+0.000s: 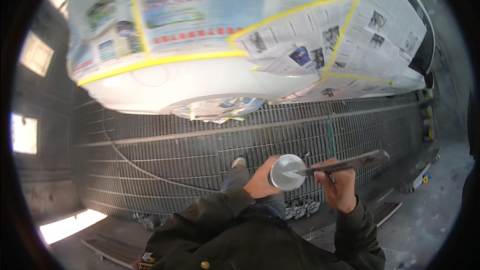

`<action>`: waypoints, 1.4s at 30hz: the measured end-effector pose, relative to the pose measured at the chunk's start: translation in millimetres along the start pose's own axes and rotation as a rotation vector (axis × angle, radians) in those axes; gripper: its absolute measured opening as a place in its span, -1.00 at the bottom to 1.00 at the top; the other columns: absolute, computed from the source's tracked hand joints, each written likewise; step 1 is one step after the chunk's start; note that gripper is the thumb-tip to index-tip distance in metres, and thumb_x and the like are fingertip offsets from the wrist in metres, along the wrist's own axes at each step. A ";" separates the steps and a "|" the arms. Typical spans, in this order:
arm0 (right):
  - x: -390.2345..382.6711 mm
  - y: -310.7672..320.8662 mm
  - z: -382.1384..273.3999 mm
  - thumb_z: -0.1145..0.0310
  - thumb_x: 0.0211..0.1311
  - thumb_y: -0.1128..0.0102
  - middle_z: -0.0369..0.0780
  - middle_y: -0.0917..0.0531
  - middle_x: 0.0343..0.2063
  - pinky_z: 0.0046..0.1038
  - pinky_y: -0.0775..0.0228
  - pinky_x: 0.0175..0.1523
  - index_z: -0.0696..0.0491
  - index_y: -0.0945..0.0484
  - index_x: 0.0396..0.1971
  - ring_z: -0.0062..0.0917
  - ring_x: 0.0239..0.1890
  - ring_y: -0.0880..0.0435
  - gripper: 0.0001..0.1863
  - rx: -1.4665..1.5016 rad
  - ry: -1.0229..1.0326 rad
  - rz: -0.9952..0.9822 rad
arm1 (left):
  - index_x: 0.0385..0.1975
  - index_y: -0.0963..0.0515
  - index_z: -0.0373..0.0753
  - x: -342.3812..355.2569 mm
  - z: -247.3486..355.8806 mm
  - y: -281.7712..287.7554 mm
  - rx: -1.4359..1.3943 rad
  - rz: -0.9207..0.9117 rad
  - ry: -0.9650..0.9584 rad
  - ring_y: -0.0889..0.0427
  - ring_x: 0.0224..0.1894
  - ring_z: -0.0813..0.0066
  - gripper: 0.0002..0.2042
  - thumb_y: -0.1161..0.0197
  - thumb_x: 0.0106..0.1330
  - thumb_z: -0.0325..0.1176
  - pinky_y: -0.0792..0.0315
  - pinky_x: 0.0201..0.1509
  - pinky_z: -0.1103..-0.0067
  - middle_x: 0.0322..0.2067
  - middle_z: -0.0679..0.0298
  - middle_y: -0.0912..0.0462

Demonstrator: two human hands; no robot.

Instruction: The person walks into a paint booth carrying a cup and a stir stick, then stirs a white liquid inside the cup. They briefly touch the car's fender, exit the booth to retrieve more liquid from a dispenser, and return to continue stirring the mixture in the cup.

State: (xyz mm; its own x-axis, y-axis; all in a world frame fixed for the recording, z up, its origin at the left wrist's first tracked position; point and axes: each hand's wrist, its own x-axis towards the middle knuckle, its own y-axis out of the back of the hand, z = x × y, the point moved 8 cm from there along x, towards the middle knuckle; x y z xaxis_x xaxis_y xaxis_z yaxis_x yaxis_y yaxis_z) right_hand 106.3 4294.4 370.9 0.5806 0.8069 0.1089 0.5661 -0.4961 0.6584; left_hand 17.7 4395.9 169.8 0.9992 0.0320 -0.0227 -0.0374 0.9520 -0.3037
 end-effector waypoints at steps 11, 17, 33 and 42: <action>49.0 -111.3 291.9 0.42 0.33 -0.32 -0.14 -0.65 -0.49 -0.46 -0.41 -0.44 0.22 -0.64 -0.27 -0.51 -0.56 -0.62 -0.84 -0.027 -0.092 0.069 | 0.35 -0.27 -0.23 132.4 -240.9 95.6 0.006 0.010 -0.028 -0.46 0.26 0.46 -0.20 -0.54 0.08 -0.47 -0.33 0.37 0.42 0.23 0.25 -0.46; 86.6 -130.8 374.2 0.41 0.37 -0.30 -0.28 -0.57 -0.65 -0.57 -0.30 -0.50 0.21 -0.58 -0.37 -0.71 -0.58 -0.55 -0.82 -0.088 0.103 0.263 | 0.34 -0.28 -0.26 184.2 -303.8 132.5 0.193 0.086 -0.143 -0.45 0.23 0.43 -0.22 -0.52 0.07 -0.41 -0.30 0.36 0.45 0.14 0.21 -0.50; 125.7 -132.6 364.3 0.32 0.47 -0.18 -0.37 -0.51 -0.64 -0.61 -0.26 -0.49 0.15 -0.49 -0.36 -0.76 -0.59 -0.46 -0.78 0.112 0.159 0.223 | 0.27 -0.31 -0.31 200.3 -272.9 142.6 0.127 0.312 -0.307 -0.54 0.15 0.34 -0.24 -0.55 0.04 -0.34 -0.40 0.27 0.43 0.07 0.14 -0.57; 116.6 -125.5 369.4 0.30 0.49 -0.17 -0.35 -0.54 -0.62 -0.64 -0.27 -0.51 0.12 -0.46 -0.37 -0.78 -0.59 -0.48 -0.76 0.244 0.201 0.270 | 0.28 -0.29 -0.34 201.8 -289.6 128.4 0.178 0.314 -0.269 -0.54 0.15 0.33 -0.19 -0.56 0.00 -0.33 -0.40 0.27 0.43 0.09 0.13 -0.56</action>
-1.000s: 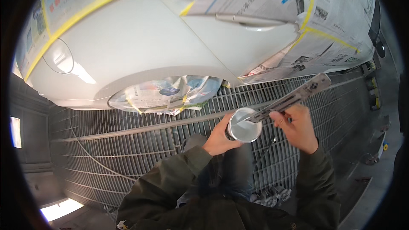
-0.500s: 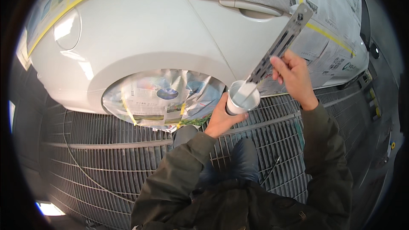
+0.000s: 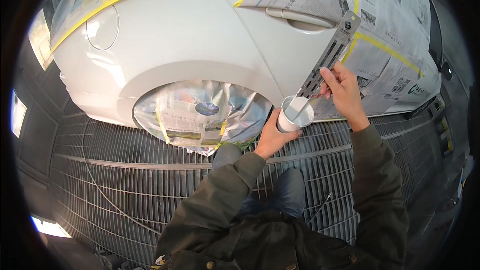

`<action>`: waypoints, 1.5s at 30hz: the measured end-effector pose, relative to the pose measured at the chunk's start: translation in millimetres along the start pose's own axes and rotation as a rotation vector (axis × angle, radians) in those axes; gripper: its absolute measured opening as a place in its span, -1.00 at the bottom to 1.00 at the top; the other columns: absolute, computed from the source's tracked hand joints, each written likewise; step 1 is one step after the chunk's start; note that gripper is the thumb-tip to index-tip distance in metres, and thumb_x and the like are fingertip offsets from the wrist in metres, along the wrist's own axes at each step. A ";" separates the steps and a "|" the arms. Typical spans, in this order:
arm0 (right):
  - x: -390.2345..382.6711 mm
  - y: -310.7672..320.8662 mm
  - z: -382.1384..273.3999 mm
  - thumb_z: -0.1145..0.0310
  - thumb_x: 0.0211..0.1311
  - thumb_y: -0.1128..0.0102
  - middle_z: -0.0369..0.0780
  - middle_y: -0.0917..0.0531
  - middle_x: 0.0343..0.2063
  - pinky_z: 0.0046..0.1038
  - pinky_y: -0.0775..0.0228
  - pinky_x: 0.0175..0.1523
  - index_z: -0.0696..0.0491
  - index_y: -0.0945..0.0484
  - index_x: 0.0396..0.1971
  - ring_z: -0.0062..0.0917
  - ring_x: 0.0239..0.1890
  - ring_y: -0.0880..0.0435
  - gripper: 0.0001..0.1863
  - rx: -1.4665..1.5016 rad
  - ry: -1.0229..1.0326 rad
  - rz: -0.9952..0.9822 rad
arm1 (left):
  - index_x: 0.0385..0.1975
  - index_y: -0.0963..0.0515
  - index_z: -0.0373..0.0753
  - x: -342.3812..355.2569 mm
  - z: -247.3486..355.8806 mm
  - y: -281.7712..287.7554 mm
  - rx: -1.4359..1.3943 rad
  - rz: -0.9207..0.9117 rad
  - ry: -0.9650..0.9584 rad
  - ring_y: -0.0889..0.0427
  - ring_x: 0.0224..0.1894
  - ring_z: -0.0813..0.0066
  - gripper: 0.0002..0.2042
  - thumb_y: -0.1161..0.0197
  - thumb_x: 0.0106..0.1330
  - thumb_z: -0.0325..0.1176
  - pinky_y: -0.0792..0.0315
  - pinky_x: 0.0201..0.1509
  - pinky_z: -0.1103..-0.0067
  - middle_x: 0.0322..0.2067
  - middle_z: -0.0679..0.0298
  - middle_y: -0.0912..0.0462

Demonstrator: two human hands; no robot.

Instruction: The person walks into a paint booth carrying a cup and a stir stick, then stirs a white liquid inside the cup. They briefly touch the car's fender, exit the booth to retrieve more liquid from a dispenser, and return to continue stirring the mixture in the cup.

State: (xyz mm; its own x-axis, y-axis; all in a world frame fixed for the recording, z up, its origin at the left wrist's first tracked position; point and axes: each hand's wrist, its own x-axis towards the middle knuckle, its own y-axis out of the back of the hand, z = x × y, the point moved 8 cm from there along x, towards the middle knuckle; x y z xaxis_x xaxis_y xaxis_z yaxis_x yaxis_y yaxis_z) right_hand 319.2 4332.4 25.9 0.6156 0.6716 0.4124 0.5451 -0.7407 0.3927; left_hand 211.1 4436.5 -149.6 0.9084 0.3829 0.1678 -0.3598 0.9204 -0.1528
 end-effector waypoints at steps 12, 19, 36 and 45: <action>-14.1 -15.4 19.0 0.39 0.37 -0.30 -0.32 -0.65 -0.49 -0.64 -0.41 -0.39 0.16 -0.56 -0.25 -0.73 -0.47 -0.60 -0.84 0.225 -0.149 -0.097 | 0.28 -0.29 -0.32 -3.4 -17.9 -4.4 -0.018 -0.024 -0.008 -0.54 0.15 0.35 -0.19 -0.59 0.01 -0.31 -0.40 0.27 0.44 0.10 0.13 -0.55; -2.8 -28.2 2.3 0.58 0.16 -0.38 -0.29 -0.62 -0.16 -0.52 -0.55 0.02 0.21 -0.53 0.00 -0.62 -0.09 -0.62 -0.61 0.025 -0.077 -0.121 | 0.30 -0.30 -0.28 -8.7 -20.8 14.5 -0.007 0.015 -0.084 -0.54 0.17 0.31 -0.16 -0.60 -0.02 -0.27 -0.40 0.27 0.44 0.10 0.09 -0.55; -26.6 -30.2 -31.8 -0.01 0.45 -0.18 0.02 -0.61 -0.60 -0.13 -0.37 -0.31 0.28 -0.62 -0.45 -0.11 -0.52 -0.55 -0.44 -0.626 0.139 -0.145 | 0.25 -0.32 -0.24 -17.7 -48.8 16.0 -0.149 0.070 -0.241 -0.48 0.20 0.13 -0.14 -0.53 -0.20 -0.31 -0.30 0.35 0.33 0.09 0.06 -0.50; -41.1 -32.0 -19.7 0.08 0.48 -0.17 -0.06 -0.54 -0.68 -0.18 -0.34 -0.36 0.20 -0.55 -0.56 -0.24 -0.60 -0.47 -0.49 -0.549 0.141 -0.180 | 0.28 -0.45 -0.18 -18.0 -37.0 10.4 0.139 0.097 -0.352 -0.54 0.17 -0.12 -0.15 -0.35 0.05 0.28 -0.39 0.27 0.06 0.17 -0.01 -0.56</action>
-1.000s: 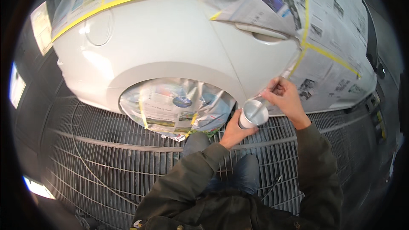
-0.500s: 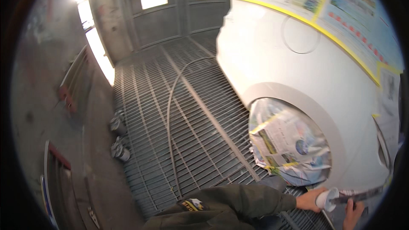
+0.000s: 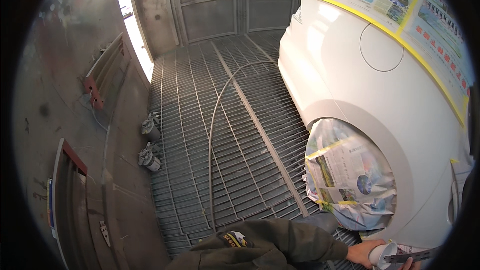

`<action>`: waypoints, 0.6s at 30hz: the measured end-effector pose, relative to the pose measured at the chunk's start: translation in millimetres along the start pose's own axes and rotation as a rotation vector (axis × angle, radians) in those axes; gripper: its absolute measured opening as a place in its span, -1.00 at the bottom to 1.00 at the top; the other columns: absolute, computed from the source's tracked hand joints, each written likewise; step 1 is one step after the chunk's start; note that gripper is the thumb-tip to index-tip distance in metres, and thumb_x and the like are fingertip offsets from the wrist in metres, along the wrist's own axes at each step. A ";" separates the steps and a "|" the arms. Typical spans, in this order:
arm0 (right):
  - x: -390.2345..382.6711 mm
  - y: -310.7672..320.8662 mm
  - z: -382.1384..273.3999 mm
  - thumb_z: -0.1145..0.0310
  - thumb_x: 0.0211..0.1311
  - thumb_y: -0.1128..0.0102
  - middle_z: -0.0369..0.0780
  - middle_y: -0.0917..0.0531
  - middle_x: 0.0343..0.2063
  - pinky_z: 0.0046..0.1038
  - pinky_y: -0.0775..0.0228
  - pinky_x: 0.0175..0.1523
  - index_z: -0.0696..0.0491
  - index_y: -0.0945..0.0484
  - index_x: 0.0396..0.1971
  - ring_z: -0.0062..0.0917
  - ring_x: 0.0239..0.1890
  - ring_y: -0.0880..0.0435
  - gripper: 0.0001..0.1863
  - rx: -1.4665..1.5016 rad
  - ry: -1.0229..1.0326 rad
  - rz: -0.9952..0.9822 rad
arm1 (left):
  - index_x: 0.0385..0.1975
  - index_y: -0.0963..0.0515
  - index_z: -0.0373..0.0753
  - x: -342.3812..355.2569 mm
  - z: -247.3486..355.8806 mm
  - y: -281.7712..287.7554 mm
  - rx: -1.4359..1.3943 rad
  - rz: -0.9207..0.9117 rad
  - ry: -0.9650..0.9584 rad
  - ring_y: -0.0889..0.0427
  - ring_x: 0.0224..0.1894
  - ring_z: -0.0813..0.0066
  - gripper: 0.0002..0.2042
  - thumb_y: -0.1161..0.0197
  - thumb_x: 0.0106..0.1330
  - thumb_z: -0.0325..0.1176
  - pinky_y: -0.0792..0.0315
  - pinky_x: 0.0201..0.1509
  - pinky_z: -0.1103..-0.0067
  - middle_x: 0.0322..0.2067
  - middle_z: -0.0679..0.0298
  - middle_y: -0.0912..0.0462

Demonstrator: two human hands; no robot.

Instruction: The person walks into a paint booth carrying a cup and a stir stick, then stirs a white liquid inside the cup. They briefly touch the car's fender, exit the booth to retrieve more liquid from a dispenser, and return to continue stirring the mixture in the cup.

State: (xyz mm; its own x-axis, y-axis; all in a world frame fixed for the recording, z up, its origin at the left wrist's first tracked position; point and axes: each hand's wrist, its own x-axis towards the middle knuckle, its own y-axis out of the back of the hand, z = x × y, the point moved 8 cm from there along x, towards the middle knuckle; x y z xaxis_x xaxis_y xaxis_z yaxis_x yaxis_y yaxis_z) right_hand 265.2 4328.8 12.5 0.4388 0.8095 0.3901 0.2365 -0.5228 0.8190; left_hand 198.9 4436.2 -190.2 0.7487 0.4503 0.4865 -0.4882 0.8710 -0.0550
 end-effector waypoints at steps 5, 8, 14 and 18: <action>-2.4 -6.3 36.7 0.06 0.50 -0.14 -0.19 -0.59 -0.56 -0.26 -0.33 -0.39 0.14 -0.54 -0.44 -0.31 -0.61 -0.43 -0.57 0.333 -0.263 0.075 | 0.29 -0.31 -0.26 -9.7 -16.0 -22.0 -0.196 0.026 0.034 -0.46 0.23 0.16 -0.12 -0.55 -0.17 -0.35 -0.31 0.36 0.31 0.13 0.07 -0.49; 1.6 -8.0 53.7 0.44 0.41 -0.16 -0.39 -0.47 -0.54 -0.73 0.03 -0.63 0.04 -0.44 -0.37 -0.82 -0.68 -0.23 -0.88 0.687 -0.289 0.178 | 0.33 -0.29 -0.29 -7.4 -9.5 -16.7 -0.289 -0.030 0.200 -0.44 0.26 0.24 -0.08 -0.59 -0.15 -0.31 -0.33 0.39 0.34 0.15 0.10 -0.48; 11.6 -7.6 33.0 0.56 0.15 -0.37 -0.39 -0.60 -0.40 -0.70 -0.29 -0.39 0.10 -0.52 -0.22 -0.82 -0.46 -0.47 -0.77 0.654 -0.204 0.003 | 0.31 -0.31 -0.29 -4.2 16.0 -6.6 -0.370 -0.089 0.309 -0.48 0.23 0.35 -0.20 -0.58 0.02 -0.39 -0.37 0.32 0.42 0.14 0.15 -0.52; 3.6 17.8 26.4 0.52 0.25 -0.35 -0.38 -0.65 -0.38 -0.67 -0.31 -0.37 0.18 -0.59 -0.05 -0.84 -0.44 -0.48 -0.72 0.708 -0.201 0.209 | 0.30 -0.30 -0.25 -1.6 33.3 -13.7 -0.218 -0.150 0.329 -0.50 0.19 0.37 -0.22 -0.56 0.06 -0.36 -0.35 0.30 0.46 0.10 0.17 -0.53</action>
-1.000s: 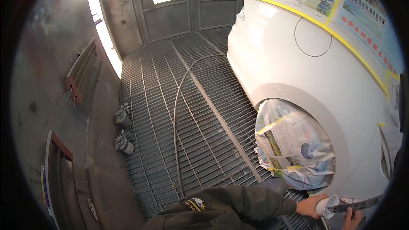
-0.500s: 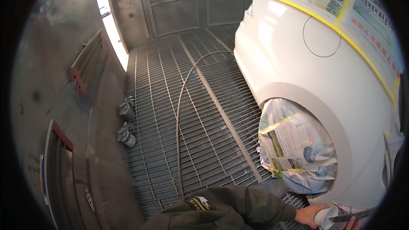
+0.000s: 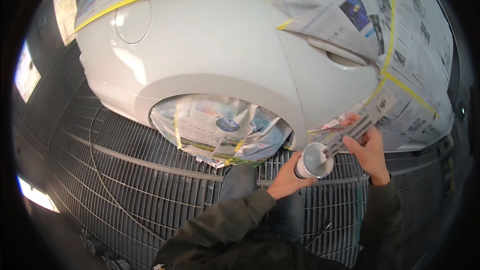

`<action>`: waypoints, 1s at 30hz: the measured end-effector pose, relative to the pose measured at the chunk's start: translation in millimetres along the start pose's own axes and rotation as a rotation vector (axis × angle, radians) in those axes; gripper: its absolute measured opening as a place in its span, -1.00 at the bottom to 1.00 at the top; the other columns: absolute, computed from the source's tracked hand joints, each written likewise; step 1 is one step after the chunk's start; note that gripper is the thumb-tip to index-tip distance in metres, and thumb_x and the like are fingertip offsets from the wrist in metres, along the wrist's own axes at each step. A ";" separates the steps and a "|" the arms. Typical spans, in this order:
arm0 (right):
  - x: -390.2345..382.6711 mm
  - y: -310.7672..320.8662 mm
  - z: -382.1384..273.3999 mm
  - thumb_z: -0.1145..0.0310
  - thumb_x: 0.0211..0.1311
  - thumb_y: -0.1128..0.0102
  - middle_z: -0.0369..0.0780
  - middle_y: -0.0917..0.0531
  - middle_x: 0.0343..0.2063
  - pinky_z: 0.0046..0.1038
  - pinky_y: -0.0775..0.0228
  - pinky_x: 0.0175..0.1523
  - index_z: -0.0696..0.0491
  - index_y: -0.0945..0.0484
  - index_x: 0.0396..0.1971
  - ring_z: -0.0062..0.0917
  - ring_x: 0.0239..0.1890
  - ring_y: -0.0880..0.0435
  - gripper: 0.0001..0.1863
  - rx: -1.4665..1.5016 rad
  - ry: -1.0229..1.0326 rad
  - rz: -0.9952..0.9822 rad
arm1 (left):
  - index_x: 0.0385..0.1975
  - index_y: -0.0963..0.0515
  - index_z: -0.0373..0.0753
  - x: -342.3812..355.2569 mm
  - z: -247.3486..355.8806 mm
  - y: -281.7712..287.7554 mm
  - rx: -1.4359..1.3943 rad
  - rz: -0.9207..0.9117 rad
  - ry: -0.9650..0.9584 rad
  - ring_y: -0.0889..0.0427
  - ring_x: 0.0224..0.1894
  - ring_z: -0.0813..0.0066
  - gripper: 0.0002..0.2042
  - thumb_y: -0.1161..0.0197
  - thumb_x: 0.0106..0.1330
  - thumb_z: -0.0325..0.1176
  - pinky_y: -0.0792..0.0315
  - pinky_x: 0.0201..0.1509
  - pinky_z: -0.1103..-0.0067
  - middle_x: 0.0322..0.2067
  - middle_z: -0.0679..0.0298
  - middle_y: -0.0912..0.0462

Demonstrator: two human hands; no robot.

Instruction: The person walks into a paint booth carrying a cup and a stir stick, then stirs a white liquid inside the cup. They briefly touch the car's fender, exit the booth to retrieve more liquid from a dispenser, and return to continue stirring the mixture in the cup.

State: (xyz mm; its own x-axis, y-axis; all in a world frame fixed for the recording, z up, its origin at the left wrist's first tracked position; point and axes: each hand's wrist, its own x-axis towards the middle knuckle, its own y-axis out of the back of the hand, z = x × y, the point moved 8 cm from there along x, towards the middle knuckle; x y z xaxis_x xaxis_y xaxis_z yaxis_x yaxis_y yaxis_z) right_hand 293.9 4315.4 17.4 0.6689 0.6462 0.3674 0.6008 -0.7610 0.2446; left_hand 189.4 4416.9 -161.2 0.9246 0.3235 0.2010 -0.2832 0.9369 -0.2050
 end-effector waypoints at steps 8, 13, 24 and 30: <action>-3.0 0.9 7.3 0.29 0.31 -0.38 -0.27 -0.60 -0.69 -0.56 -0.29 -0.48 0.24 -0.60 -0.50 -0.74 -0.60 -0.50 -0.68 -0.423 -0.044 -0.204 | 0.28 -0.30 -0.28 -3.0 -7.4 16.4 -0.005 0.100 0.002 -0.54 0.13 0.38 -0.21 -0.59 0.04 -0.31 -0.40 0.25 0.46 0.07 0.15 -0.57; 19.1 4.7 -10.7 0.27 0.36 -0.31 -0.24 -0.60 -0.69 -0.52 -0.28 -0.50 0.21 -0.50 -0.53 -0.72 -0.60 -0.51 -0.64 -0.431 0.072 -0.078 | 0.27 -0.30 -0.31 12.4 -1.0 17.6 -0.036 0.103 -0.044 -0.53 0.14 0.38 -0.21 -0.59 0.04 -0.32 -0.39 0.26 0.46 0.08 0.14 -0.57; 60.6 -1.9 24.2 0.27 0.43 -0.24 -0.32 -0.57 -0.66 -0.59 -0.38 -0.52 0.14 -0.43 -0.51 -0.75 -0.61 -0.53 -0.65 -0.294 0.036 -0.129 | 0.28 -0.27 -0.36 45.4 16.9 30.5 0.113 0.157 -0.001 -0.54 0.17 0.31 -0.18 -0.58 0.01 -0.35 -0.37 0.29 0.43 0.12 0.08 -0.55; 79.1 5.6 9.5 0.27 0.45 -0.20 -0.26 -0.63 -0.59 -0.56 -0.52 -0.44 0.21 -0.52 -0.42 -0.65 -0.52 -0.68 -0.69 -0.275 0.119 -0.030 | 0.28 -0.27 -0.38 55.6 21.4 27.2 0.020 0.156 0.010 -0.54 0.18 0.29 -0.19 -0.57 0.00 -0.42 -0.39 0.30 0.42 0.11 0.06 -0.54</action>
State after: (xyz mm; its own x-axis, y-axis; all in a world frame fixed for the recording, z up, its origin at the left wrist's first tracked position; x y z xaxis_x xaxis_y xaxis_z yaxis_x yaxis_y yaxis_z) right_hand 354.3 4362.7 39.3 0.5870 0.6699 0.4546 0.4679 -0.7390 0.4847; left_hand 227.7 4463.3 -135.1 0.8713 0.4644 0.1586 -0.4288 0.8776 -0.2142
